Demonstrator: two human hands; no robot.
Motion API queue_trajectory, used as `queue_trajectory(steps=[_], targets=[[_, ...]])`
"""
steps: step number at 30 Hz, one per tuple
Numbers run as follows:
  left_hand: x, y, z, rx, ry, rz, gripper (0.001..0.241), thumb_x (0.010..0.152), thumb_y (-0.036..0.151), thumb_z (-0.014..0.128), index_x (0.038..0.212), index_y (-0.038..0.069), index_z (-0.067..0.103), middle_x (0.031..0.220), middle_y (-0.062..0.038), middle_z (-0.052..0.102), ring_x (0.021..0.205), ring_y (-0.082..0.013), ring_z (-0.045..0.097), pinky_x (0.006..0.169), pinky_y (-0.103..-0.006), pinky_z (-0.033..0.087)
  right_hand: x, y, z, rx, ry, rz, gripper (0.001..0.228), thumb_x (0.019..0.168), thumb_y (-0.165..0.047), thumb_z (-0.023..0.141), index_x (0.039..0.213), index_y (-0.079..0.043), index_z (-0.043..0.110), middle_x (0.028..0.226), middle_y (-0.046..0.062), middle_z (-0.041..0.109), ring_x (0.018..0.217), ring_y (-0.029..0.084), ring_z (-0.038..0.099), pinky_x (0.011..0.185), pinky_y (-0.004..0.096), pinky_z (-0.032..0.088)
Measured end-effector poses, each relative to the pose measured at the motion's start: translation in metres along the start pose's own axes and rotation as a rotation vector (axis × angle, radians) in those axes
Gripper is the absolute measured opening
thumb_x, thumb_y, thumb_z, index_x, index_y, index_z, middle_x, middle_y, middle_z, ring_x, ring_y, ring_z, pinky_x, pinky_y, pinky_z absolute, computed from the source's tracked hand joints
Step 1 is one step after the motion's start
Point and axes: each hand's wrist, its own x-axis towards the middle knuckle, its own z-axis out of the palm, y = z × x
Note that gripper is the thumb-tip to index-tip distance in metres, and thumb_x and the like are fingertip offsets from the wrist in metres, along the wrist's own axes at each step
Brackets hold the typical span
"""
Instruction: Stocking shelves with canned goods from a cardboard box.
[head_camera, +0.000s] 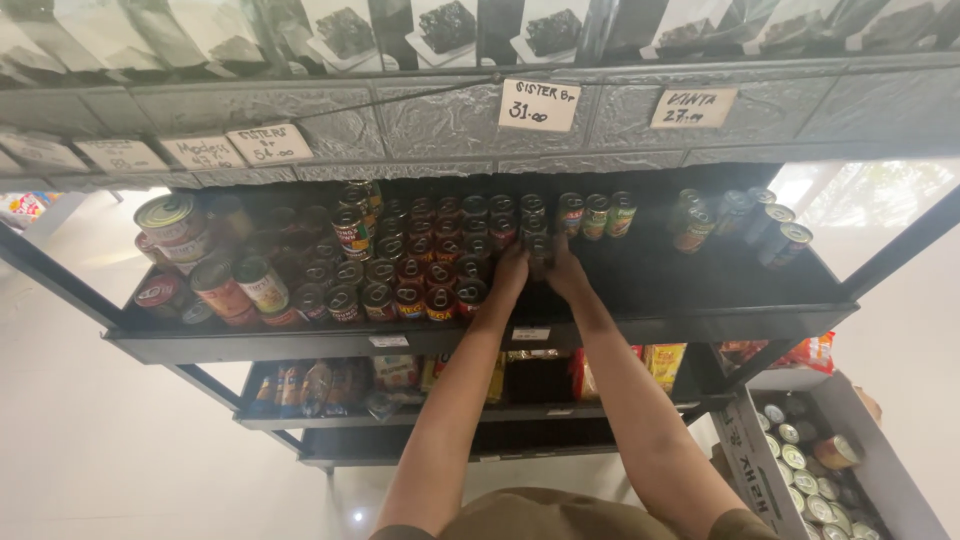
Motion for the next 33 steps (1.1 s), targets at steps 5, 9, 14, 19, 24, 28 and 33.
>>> queue_trajectory(steps=[5,9,14,19,24,28,33], targets=[[0.029,-0.034,-0.007,0.157,-0.008,0.153,0.046,0.101,0.03,0.054,0.134,-0.001,0.06,0.132,-0.022,0.064,0.123,-0.0372,0.056,0.104,-0.0431,0.042,0.01,0.003,0.005,0.119,-0.035,-0.005,0.078,0.09,-0.016,0.069,0.155,-0.005,0.029,0.132,0.027,0.064,0.126,0.038,0.061,0.102,0.044,0.048],[-0.022,0.056,-0.009,0.177,-0.046,0.114,0.044,0.102,0.03,0.053,0.132,-0.002,0.061,0.13,-0.025,0.067,0.123,-0.0393,0.06,0.107,-0.0437,0.045,-0.009,-0.037,-0.013,0.176,-0.077,-0.034,0.084,0.084,-0.012,0.073,0.153,-0.004,0.025,0.133,0.024,0.061,0.126,0.035,0.059,0.103,0.041,0.046],[-0.077,0.119,-0.001,0.291,0.025,0.122,0.049,0.104,0.027,0.052,0.145,0.0,0.049,0.142,-0.025,0.056,0.132,-0.0428,0.051,0.111,-0.0478,0.039,-0.006,-0.001,-0.003,0.153,-0.06,-0.131,0.072,0.088,-0.01,0.071,0.148,-0.002,0.033,0.135,0.024,0.06,0.127,0.036,0.057,0.105,0.041,0.045],[-0.128,0.153,0.011,0.41,0.033,0.123,0.056,0.105,0.024,0.051,0.155,0.003,0.039,0.15,-0.025,0.048,0.139,-0.0454,0.043,0.114,-0.0509,0.034,-0.07,-0.053,-0.045,0.015,0.124,-0.185,0.053,0.095,-0.003,0.063,0.143,0.0,0.041,0.134,0.027,0.058,0.126,0.044,0.056,0.1,0.043,0.046],[-0.24,0.22,0.03,0.553,-0.05,0.51,0.031,0.099,0.007,0.057,0.13,0.005,0.055,0.124,-0.022,0.054,0.118,-0.0433,0.053,0.099,-0.0512,0.044,-0.177,-0.082,-0.088,0.106,0.361,-0.272,0.042,0.087,0.013,0.046,0.126,0.0,0.057,0.121,0.02,0.066,0.113,0.037,0.066,0.093,0.038,0.053],[-0.279,0.199,0.056,0.491,-0.324,0.606,0.032,0.093,0.003,0.061,0.125,0.004,0.054,0.122,-0.018,0.056,0.113,-0.0413,0.054,0.101,-0.0527,0.044,-0.259,-0.066,-0.105,0.039,0.485,-0.148,0.037,0.084,0.015,0.047,0.114,-0.001,0.063,0.109,0.016,0.067,0.101,0.032,0.065,0.086,0.037,0.053],[-0.325,0.123,0.102,0.335,-0.763,0.411,0.037,0.091,0.0,0.056,0.127,0.007,0.056,0.124,-0.017,0.053,0.11,-0.0398,0.062,0.088,-0.0465,0.054,-0.362,-0.01,-0.113,-0.023,0.524,0.079,0.033,0.083,0.013,0.053,0.109,-0.002,0.064,0.095,0.011,0.065,0.092,0.025,0.065,0.081,0.035,0.053]])
